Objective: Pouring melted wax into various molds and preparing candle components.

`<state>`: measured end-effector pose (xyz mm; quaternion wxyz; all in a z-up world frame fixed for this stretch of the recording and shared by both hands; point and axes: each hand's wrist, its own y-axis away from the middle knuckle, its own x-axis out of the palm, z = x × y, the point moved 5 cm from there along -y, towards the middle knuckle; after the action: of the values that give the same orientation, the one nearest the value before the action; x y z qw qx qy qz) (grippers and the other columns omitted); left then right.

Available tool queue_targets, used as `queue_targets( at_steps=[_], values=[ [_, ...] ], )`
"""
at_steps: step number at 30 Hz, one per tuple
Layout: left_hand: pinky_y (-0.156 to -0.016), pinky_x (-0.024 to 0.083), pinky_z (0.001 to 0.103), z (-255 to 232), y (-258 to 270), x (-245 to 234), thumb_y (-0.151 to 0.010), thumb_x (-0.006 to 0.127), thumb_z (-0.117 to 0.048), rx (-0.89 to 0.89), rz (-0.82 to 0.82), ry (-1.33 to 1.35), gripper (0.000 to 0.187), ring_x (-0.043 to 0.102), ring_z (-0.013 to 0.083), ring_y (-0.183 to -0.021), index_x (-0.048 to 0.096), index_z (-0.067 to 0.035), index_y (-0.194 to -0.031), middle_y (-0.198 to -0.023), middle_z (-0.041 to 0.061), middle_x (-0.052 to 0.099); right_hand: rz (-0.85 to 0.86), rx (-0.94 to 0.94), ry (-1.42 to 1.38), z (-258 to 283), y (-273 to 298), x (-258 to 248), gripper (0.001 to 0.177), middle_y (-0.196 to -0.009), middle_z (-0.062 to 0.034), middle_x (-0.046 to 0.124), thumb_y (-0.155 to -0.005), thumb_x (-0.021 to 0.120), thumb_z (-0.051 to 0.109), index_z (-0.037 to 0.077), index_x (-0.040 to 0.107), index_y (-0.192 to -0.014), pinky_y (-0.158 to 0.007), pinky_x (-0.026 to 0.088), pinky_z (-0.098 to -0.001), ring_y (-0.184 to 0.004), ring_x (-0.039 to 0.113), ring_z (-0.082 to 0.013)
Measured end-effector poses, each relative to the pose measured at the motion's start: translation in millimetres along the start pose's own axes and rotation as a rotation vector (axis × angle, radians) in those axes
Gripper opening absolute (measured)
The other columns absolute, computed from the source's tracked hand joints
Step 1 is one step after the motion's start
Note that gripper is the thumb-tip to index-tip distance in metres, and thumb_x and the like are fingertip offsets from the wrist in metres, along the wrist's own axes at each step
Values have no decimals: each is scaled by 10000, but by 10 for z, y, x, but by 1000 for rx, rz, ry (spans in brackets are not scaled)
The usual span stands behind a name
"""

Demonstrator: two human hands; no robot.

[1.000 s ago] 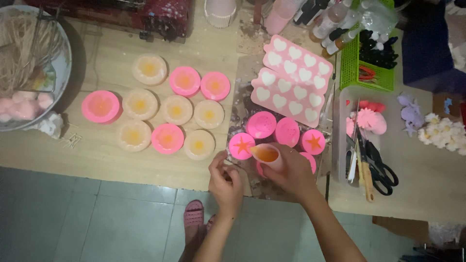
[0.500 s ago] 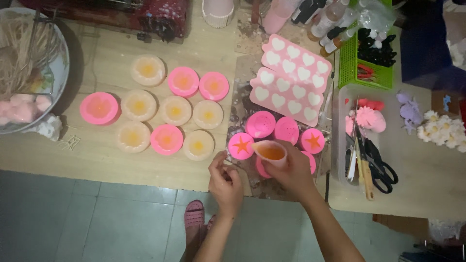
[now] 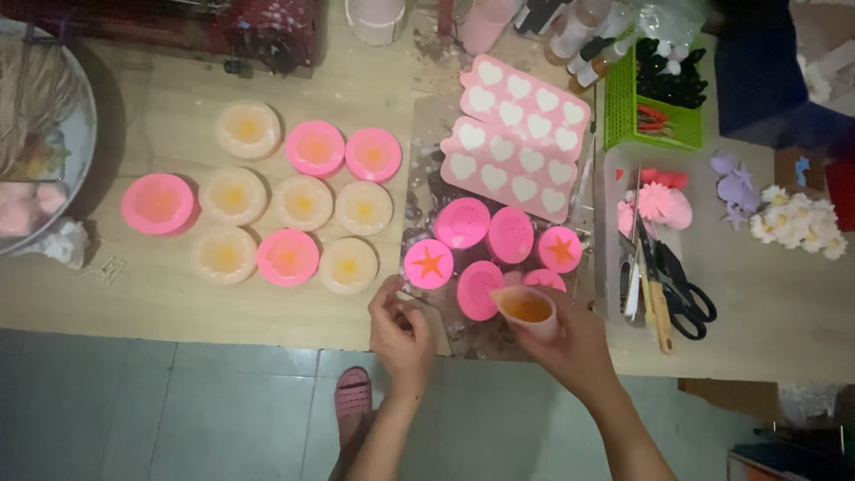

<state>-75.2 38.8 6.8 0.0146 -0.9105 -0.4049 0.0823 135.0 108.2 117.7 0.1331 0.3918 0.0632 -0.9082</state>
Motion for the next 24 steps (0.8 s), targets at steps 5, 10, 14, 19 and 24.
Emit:
queue_targets(
  at_steps=[5, 10, 14, 19, 24],
  values=[
    [-672, 565, 290, 7, 6, -9, -922, 551, 41, -24, 23, -6, 400, 643, 156, -753, 550, 18, -1322, -1102, 150, 695, 19, 55, 186, 16, 44, -14, 533, -1112, -117, 761, -721, 848, 241, 93, 688, -1207, -848, 574, -368, -1010, 745, -272],
    [-630, 552, 287, 40, 16, 10, -937, 565, 19, -60, 26, -32, 381, 619, 154, -706, 555, 13, -1317, -1004, 135, 690, 4, -20, 185, 34, 70, -35, 515, -1111, -115, 761, -744, 835, 257, 102, 686, -1212, -830, 578, -373, -995, 742, -289],
    [-632, 548, 282, 19, 9, 1, -927, 563, 18, -13, 7, -27, 379, 620, 145, -717, 554, 8, -1306, -1018, 133, 685, 48, 70, 229, 3, 51, -36, 528, -1063, -108, 763, -717, 853, 266, 100, 686, -1190, -794, 578, -382, -955, 749, -284],
    [-618, 549, 283, 47, 11, -11, -910, 571, 8, -36, 25, -51, 396, 616, 143, -702, 558, 1, -1305, -985, 125, 671, -16, -72, 215, 49, 106, -62, 491, -1062, -111, 760, -737, 835, 261, 94, 689, -1174, -799, 575, -386, -952, 737, -304],
    [-600, 538, 281, 22, 10, -6, -909, 579, 23, -28, 10, -72, 392, 605, 150, -697, 562, 11, -1300, -967, 127, 672, 11, 51, 221, 19, 89, -74, 464, -1034, -107, 763, -739, 838, 258, 106, 709, -1157, -785, 575, -387, -940, 744, -297]
  ],
)
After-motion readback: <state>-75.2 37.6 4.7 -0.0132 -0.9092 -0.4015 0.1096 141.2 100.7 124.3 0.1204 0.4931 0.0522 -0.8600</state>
